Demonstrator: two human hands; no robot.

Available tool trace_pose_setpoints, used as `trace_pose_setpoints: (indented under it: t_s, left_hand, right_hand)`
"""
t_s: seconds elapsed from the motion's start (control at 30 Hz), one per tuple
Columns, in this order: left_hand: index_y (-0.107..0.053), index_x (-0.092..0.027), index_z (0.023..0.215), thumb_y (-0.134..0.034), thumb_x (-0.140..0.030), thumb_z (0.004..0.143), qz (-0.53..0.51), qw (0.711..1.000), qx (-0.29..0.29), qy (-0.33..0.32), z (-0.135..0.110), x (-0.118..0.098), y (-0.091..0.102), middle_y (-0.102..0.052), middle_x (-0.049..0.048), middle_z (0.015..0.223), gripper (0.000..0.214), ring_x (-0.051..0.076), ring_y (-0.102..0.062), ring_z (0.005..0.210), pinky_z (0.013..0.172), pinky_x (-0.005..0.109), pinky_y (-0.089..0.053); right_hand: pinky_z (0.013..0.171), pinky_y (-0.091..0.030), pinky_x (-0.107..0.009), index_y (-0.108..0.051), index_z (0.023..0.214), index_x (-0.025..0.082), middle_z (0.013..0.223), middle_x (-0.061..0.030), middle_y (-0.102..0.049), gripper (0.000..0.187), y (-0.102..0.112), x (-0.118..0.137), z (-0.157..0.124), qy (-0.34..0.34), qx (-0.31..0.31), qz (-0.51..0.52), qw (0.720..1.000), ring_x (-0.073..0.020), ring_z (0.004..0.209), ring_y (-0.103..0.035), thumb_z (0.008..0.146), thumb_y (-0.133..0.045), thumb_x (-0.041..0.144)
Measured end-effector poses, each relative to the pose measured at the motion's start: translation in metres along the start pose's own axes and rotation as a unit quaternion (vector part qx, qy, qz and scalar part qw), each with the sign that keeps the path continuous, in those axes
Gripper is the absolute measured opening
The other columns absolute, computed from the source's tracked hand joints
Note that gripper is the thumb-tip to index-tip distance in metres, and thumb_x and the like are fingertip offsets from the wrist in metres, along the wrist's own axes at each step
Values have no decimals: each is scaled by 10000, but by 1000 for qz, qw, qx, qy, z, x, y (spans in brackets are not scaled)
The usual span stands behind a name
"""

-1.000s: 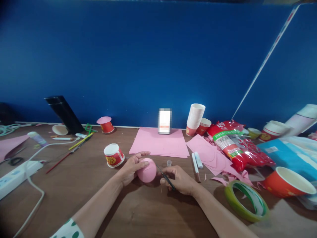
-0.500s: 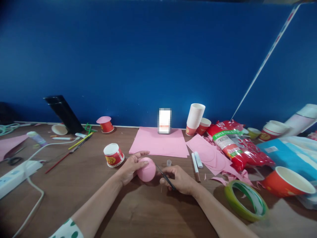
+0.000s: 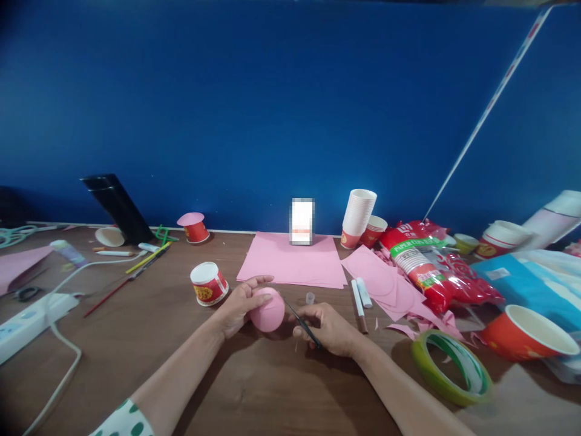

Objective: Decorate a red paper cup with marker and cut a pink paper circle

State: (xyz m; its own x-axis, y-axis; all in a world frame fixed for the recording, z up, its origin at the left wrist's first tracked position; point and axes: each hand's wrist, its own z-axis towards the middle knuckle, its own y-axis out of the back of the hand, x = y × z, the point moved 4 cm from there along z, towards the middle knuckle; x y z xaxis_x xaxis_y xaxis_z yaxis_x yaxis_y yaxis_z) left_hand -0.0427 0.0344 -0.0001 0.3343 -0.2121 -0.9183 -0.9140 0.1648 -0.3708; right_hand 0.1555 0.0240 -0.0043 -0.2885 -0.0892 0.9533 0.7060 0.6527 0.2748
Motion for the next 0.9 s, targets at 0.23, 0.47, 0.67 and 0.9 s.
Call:
trace_pose_setpoints:
  t_s: [0.23, 0.47, 0.67, 0.9]
  left_hand:
    - [-491, -140, 1175, -796, -258, 615, 11, 1000, 6, -6, 1, 1, 2, -684, 91, 919, 648, 148, -621, 771, 746, 268, -439]
    - [-504, -148, 1166, -807, -270, 598, 6, 1000, 7, 0, 1, 1, 2, -684, 74, 884, 654, 145, -618, 749, 731, 263, -436]
    - [-516, -147, 1168, -808, -270, 594, 8, 1000, 2, -3, 1, 1, 3, -673, 57, 853, 656, 134, -606, 724, 722, 260, -432]
    - [-512, -138, 1167, -797, -274, 610, 4, 1000, -3, -7, -1, -1, 1, -668, 56, 852, 640, 148, -614, 755, 743, 275, -436]
  right_hand:
    - [450, -371, -183, -659, 1068, 124, 569, 33, -511, 455, 0, -2, 1, -5, 0, 5, 1000, -82, 462, -461, 755, -664, 455]
    - [439, -366, -177, -674, 1053, 132, 549, 37, -517, 438, -1, 2, 1, -8, -8, -3, 1000, -79, 448, -461, 749, -666, 448]
    - [439, -365, -175, -679, 1024, 140, 562, 37, -544, 398, 0, -2, 2, -16, -14, 2, 1000, -70, 432, -466, 734, -693, 412]
    - [464, -394, -186, -635, 1045, 131, 615, 34, -531, 434, 3, 2, 0, -3, -21, 53, 998, -72, 470, -494, 747, -676, 444]
